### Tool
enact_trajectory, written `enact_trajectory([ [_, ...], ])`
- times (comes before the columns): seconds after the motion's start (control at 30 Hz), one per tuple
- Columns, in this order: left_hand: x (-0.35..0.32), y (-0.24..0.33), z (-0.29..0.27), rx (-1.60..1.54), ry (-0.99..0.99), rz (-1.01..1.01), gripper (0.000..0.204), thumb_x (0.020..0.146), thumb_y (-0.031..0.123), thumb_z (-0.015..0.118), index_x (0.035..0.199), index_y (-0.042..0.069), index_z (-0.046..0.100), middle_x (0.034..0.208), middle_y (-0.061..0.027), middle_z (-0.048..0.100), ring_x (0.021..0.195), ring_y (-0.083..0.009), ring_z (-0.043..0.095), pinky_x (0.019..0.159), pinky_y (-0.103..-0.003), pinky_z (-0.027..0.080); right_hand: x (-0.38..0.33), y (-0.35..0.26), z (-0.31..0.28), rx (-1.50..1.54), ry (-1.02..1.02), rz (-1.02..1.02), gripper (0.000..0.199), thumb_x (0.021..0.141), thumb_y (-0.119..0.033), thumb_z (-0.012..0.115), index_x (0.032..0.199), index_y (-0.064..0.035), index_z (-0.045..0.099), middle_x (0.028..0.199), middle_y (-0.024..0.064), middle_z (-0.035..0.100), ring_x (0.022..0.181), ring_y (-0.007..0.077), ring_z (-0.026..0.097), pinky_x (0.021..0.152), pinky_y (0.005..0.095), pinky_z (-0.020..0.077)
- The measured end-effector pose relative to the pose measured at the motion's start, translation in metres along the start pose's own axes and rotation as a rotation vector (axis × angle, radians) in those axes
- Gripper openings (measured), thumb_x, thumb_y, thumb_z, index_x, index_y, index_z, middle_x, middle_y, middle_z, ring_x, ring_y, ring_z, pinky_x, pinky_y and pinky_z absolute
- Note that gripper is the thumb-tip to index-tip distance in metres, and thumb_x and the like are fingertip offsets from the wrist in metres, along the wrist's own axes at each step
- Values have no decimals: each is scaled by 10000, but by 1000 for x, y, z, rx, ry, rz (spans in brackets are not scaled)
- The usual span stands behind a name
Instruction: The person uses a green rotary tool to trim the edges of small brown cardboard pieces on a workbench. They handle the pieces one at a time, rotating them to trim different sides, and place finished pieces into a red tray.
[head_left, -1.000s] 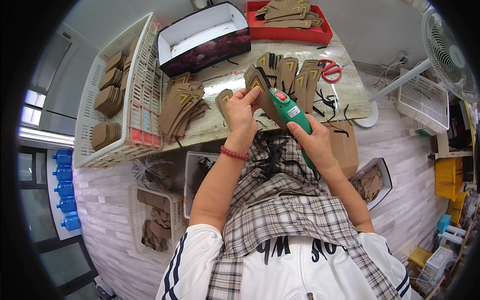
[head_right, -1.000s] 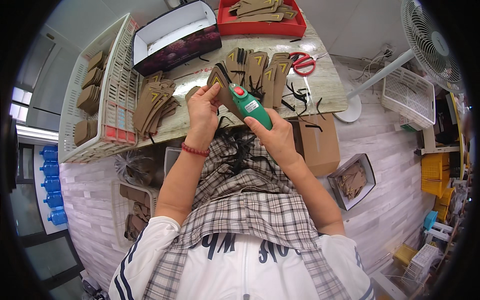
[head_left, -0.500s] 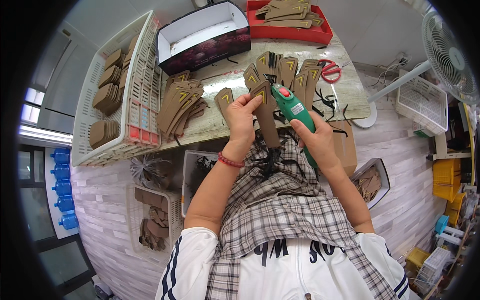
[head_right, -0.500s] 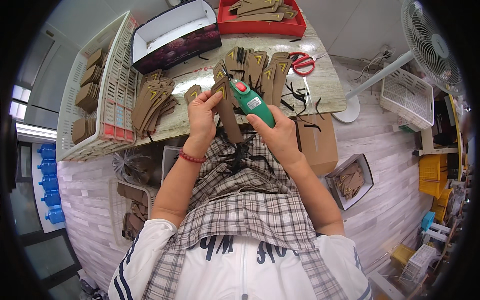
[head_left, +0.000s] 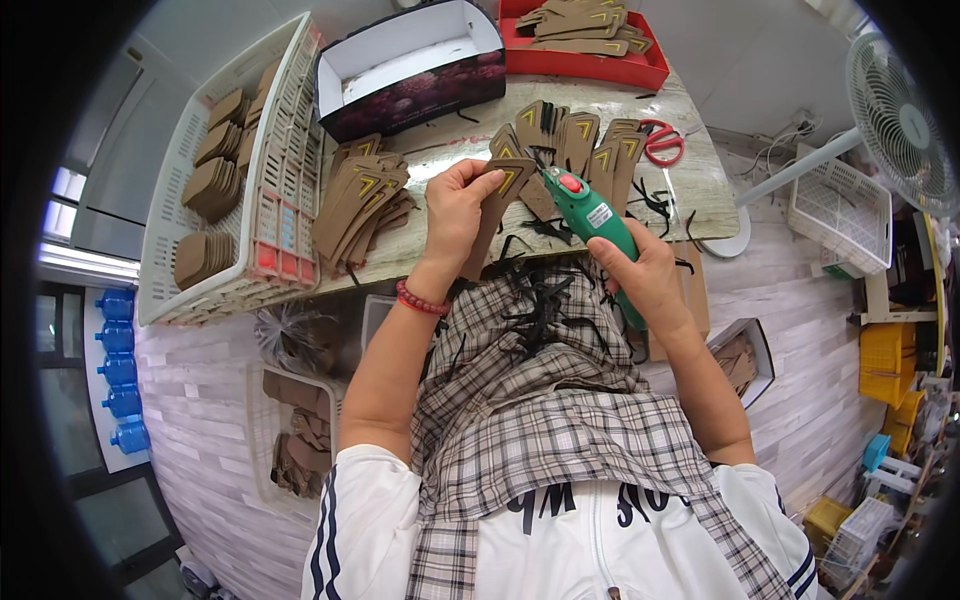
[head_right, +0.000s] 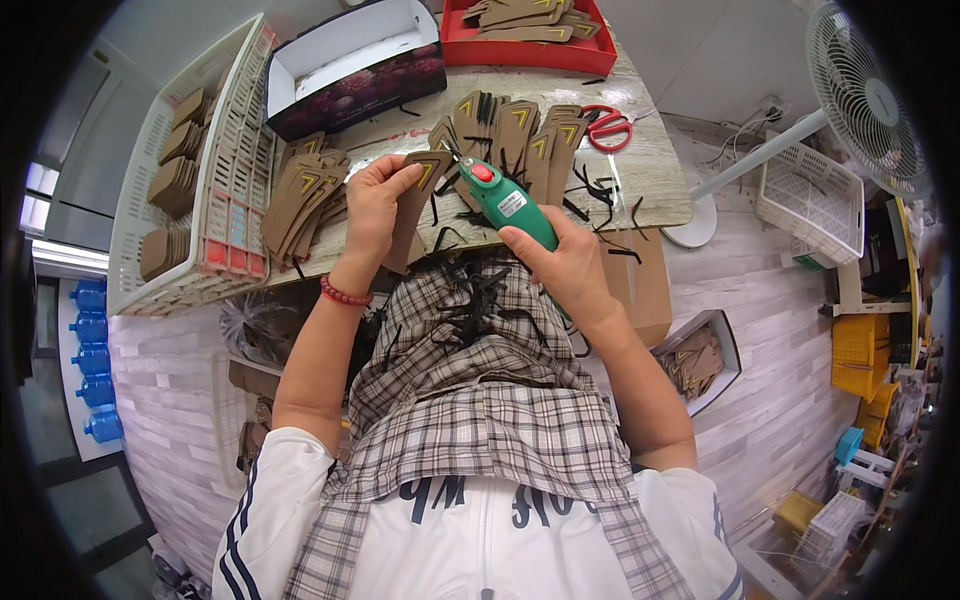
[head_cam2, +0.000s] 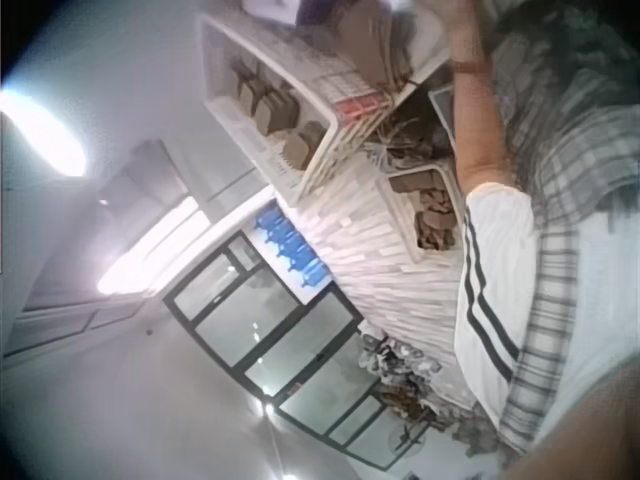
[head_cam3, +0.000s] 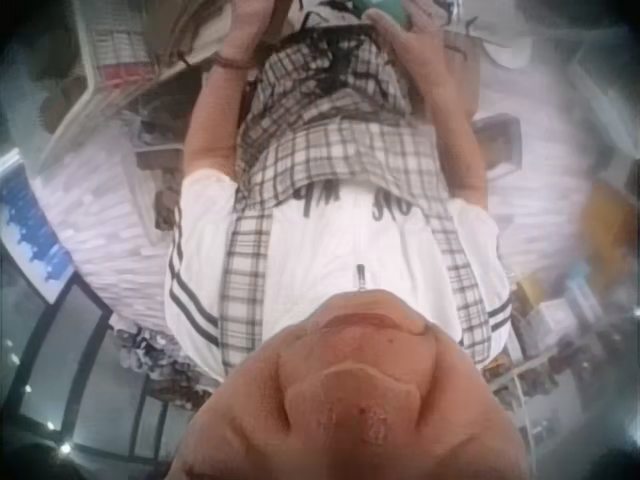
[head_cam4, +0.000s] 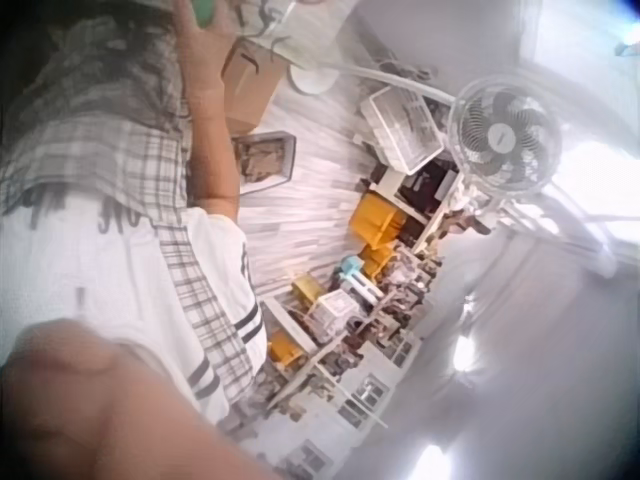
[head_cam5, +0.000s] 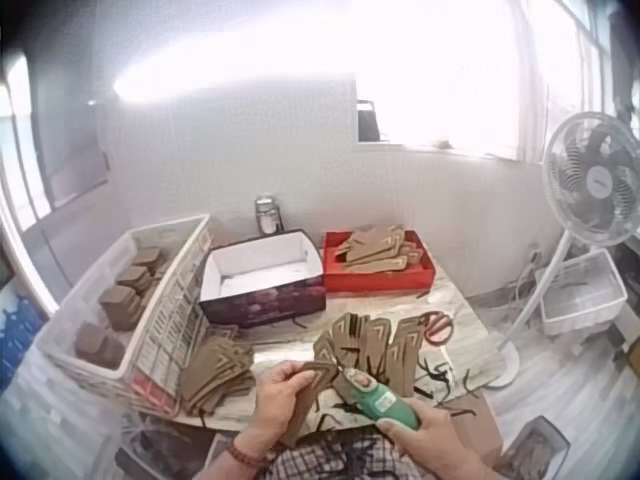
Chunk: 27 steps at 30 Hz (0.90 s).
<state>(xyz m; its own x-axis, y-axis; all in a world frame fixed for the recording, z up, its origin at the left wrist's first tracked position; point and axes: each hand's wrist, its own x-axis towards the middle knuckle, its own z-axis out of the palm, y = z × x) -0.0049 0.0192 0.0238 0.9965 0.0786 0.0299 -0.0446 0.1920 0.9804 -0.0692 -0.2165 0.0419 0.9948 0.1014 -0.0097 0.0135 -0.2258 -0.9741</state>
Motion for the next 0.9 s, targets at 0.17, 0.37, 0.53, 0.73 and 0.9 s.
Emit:
enact_trajectory([
  [0.17, 8, 15, -16, 249, -93, -25, 83, 887, 74, 652, 896, 8, 702, 806, 15, 663, 682, -28, 565, 611, -180, 439, 4, -5, 0, -28, -45, 7, 353, 854, -287, 747, 1029, 3, 649, 644, -13, 552, 493, 48, 503, 436, 223, 400],
  [0.37, 24, 44, -62, 353, 67, 80, 128, 857, 79, 647, 894, -34, 696, 770, 10, 645, 699, -60, 554, 639, -227, 452, 7, 2, 7, -12, -17, 23, 339, 854, -282, 742, 1013, 1, 648, 639, -20, 544, 487, 43, 484, 434, 229, 378],
  [0.53, 32, 34, -125, 1426, 340, 376, 283, 833, 191, 706, 1049, 11, 676, 1133, -94, 626, 1081, -214, 549, 935, -404, 409, 1, 14, 6, -2, -13, 59, 356, 861, -304, 735, 1015, 5, 650, 657, -14, 565, 494, 46, 499, 442, 225, 397],
  [0.73, 8, -33, -62, 1811, 88, 539, 465, 810, 292, 721, 1176, 22, 625, 1394, -184, 455, 1425, -365, 217, 1185, -533, 82, -3, 20, 12, -16, 1, 76, 374, 854, -324, 742, 1010, 3, 651, 643, -15, 557, 499, 52, 503, 454, 233, 401],
  [0.9, 6, -59, -54, 1556, 252, 643, 319, 824, 183, 686, 1080, 1, 627, 1348, -202, 512, 1403, -365, 282, 1169, -538, 130, -7, 24, 13, -2, 12, 53, 378, 851, -319, 748, 1014, 8, 651, 634, -12, 552, 502, 53, 499, 458, 242, 401],
])
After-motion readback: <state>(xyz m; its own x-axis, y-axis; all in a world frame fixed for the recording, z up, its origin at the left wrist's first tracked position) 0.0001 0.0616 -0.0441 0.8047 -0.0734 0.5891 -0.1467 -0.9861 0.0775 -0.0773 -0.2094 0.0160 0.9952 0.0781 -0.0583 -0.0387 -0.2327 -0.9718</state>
